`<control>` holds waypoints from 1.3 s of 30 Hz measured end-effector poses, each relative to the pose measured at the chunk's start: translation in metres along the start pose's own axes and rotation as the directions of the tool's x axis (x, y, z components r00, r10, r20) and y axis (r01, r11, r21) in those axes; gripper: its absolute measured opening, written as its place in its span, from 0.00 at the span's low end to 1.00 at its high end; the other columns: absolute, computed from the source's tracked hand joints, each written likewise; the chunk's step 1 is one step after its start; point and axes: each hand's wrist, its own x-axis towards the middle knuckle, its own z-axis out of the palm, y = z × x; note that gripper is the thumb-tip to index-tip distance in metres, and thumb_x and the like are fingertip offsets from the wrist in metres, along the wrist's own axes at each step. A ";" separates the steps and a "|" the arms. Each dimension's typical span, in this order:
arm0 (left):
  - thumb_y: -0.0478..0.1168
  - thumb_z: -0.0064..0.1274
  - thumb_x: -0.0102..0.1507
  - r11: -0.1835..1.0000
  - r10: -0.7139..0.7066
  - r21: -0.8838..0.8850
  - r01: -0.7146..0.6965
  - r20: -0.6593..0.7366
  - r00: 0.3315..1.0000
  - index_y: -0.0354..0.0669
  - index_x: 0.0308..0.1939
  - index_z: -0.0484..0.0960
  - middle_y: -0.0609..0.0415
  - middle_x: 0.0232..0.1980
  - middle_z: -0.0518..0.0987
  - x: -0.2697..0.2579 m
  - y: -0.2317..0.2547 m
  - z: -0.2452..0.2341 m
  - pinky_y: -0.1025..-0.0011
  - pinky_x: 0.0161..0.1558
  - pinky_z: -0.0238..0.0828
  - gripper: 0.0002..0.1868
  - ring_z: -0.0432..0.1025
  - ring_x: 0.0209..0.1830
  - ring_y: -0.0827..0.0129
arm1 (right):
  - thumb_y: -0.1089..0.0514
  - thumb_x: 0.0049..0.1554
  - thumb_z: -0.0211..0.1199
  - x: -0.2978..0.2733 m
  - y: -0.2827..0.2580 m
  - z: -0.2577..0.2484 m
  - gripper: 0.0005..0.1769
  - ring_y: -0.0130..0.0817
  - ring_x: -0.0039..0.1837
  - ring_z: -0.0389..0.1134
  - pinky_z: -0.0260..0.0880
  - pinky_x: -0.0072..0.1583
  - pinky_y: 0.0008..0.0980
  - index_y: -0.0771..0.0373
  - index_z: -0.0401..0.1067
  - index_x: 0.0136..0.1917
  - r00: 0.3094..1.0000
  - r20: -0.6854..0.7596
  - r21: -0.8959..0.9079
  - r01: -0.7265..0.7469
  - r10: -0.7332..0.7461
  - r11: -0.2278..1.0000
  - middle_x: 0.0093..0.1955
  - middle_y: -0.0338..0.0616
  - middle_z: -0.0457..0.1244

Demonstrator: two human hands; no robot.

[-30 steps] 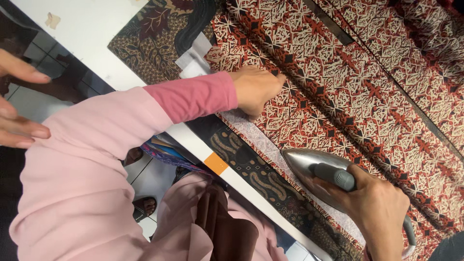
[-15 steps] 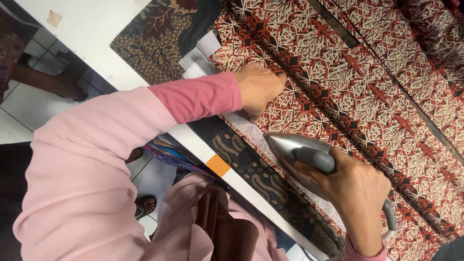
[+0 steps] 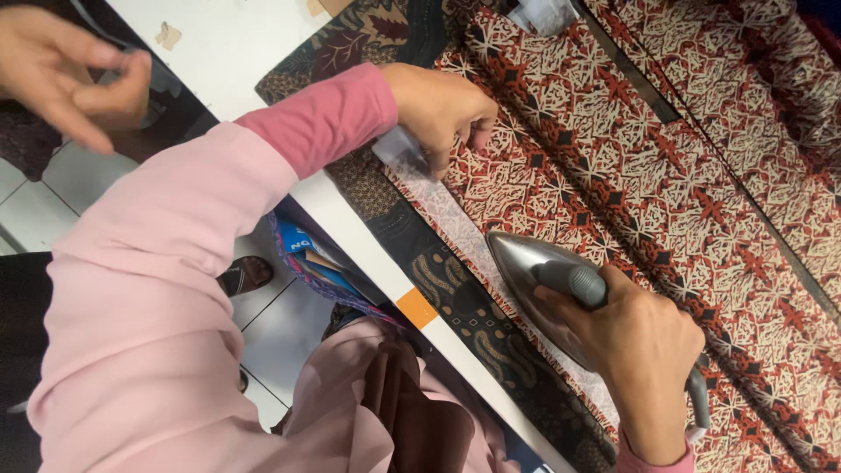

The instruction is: The person irons a patterned textile on a table using a steam iron. They repeatedly smooth the fabric with their hands, then press the iron along the surface, and adjust the fabric edges between passes.

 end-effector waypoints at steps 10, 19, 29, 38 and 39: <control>0.42 0.78 0.40 0.999 0.027 -0.026 -0.027 -0.017 0.999 0.43 0.48 0.80 0.51 0.40 0.83 0.002 -0.013 0.002 0.61 0.41 0.72 0.34 0.78 0.41 0.59 | 0.18 0.43 0.65 0.002 -0.002 -0.004 0.36 0.51 0.36 0.73 0.69 0.37 0.47 0.47 0.80 0.47 0.996 0.081 -0.007 -0.042 0.043 0.999 0.32 0.49 0.69; 0.43 0.79 0.39 0.997 0.040 0.067 -0.036 -0.069 0.997 0.42 0.46 0.80 0.49 0.40 0.83 0.002 -0.009 0.006 0.60 0.44 0.71 0.34 0.78 0.43 0.56 | 0.16 0.41 0.63 0.007 -0.005 -0.009 0.37 0.52 0.40 0.74 0.71 0.40 0.48 0.43 0.79 0.50 0.979 0.179 -0.026 -0.097 0.100 0.995 0.35 0.49 0.71; 0.42 0.78 0.39 0.991 -0.102 0.081 0.104 -0.027 0.994 0.44 0.47 0.78 0.52 0.42 0.84 0.004 -0.001 0.006 0.62 0.48 0.73 0.35 0.80 0.46 0.58 | 0.16 0.41 0.64 0.009 -0.010 -0.009 0.37 0.53 0.38 0.74 0.70 0.40 0.49 0.45 0.78 0.48 0.981 0.165 -0.040 -0.094 0.099 0.995 0.33 0.50 0.70; 0.43 0.79 0.37 0.993 -0.047 0.108 0.050 -0.035 0.998 0.46 0.47 0.78 0.59 0.48 0.83 0.006 -0.007 0.008 0.61 0.62 0.60 0.37 0.77 0.51 0.60 | 0.19 0.43 0.68 0.031 -0.039 -0.015 0.35 0.54 0.34 0.71 0.68 0.36 0.49 0.51 0.76 0.41 1.000 0.001 0.045 0.023 -0.024 0.999 0.30 0.51 0.68; 0.43 0.79 0.37 0.993 -0.056 0.104 0.059 -0.030 0.998 0.47 0.47 0.78 0.59 0.48 0.83 0.006 -0.007 0.009 0.61 0.62 0.59 0.37 0.76 0.52 0.60 | 0.20 0.43 0.68 0.033 -0.042 -0.015 0.35 0.55 0.34 0.71 0.68 0.36 0.50 0.52 0.76 0.40 1.000 -0.005 0.055 0.030 -0.030 0.998 0.30 0.51 0.68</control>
